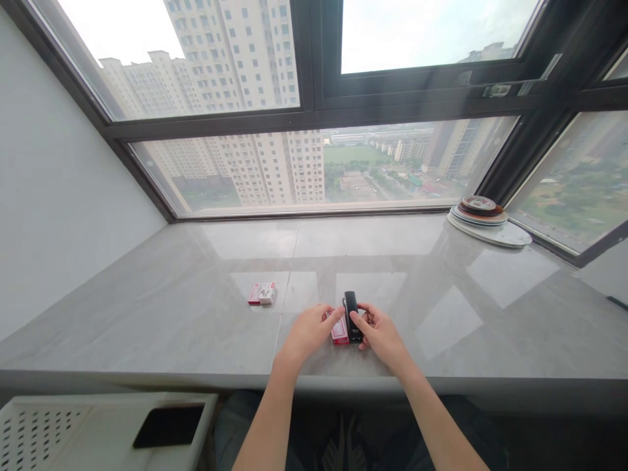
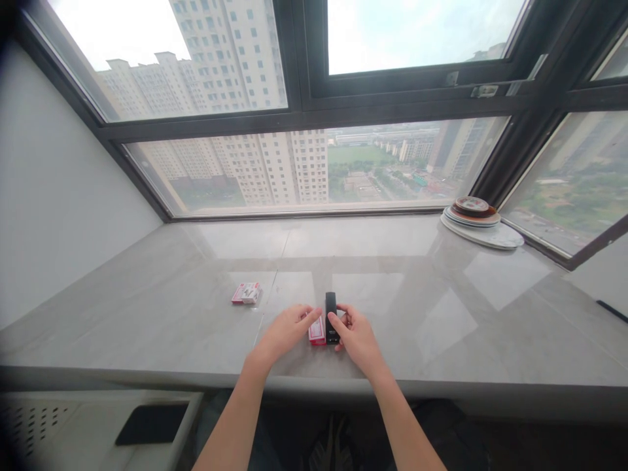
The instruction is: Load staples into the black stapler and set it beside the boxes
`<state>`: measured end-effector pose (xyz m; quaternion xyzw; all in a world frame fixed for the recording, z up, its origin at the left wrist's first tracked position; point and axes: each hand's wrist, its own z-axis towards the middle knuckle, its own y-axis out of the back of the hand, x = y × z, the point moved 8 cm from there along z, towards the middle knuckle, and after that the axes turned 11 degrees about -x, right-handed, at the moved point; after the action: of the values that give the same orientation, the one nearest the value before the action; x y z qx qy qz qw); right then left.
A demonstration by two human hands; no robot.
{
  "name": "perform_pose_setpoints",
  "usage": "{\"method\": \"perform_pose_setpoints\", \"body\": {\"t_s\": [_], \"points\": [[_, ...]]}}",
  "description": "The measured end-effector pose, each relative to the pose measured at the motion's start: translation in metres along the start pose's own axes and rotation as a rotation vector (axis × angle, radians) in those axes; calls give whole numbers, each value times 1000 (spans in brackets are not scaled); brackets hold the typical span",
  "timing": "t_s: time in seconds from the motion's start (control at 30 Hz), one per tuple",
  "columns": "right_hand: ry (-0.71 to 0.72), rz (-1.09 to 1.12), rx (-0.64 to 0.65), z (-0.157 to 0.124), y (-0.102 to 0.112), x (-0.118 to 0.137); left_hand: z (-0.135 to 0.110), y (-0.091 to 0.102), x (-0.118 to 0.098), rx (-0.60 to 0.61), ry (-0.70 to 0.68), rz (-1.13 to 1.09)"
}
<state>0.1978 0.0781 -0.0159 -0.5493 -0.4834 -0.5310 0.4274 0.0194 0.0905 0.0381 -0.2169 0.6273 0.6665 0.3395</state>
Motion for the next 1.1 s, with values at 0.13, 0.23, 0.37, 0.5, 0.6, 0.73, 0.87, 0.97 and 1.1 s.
{"method": "perform_pose_setpoints", "body": {"t_s": [0.13,0.23,0.37,0.5,0.6,0.73,0.87,0.97,1.1], "points": [[-10,-17,0,2,0,-3,-12,10,-13,29,-194,18],[-6,-18,6,2,0,-5,-13,8,-20,46,-289,50],[-11,-18,40,1,-1,-5,-11,-3,-23,64,-326,44],[-14,-16,33,0,-1,-4,-11,-2,-21,81,-334,-27],[-15,-11,4,0,0,-6,2,33,2,-27,-275,-92],[-14,-8,-8,-1,1,-5,33,125,75,-418,-52,108],[-28,-3,-3,-2,1,-2,43,155,139,-249,114,311],[-40,2,-3,-2,0,-1,23,158,155,-173,114,304],[-48,3,1,-2,-2,0,-20,144,141,-67,125,302]]}}
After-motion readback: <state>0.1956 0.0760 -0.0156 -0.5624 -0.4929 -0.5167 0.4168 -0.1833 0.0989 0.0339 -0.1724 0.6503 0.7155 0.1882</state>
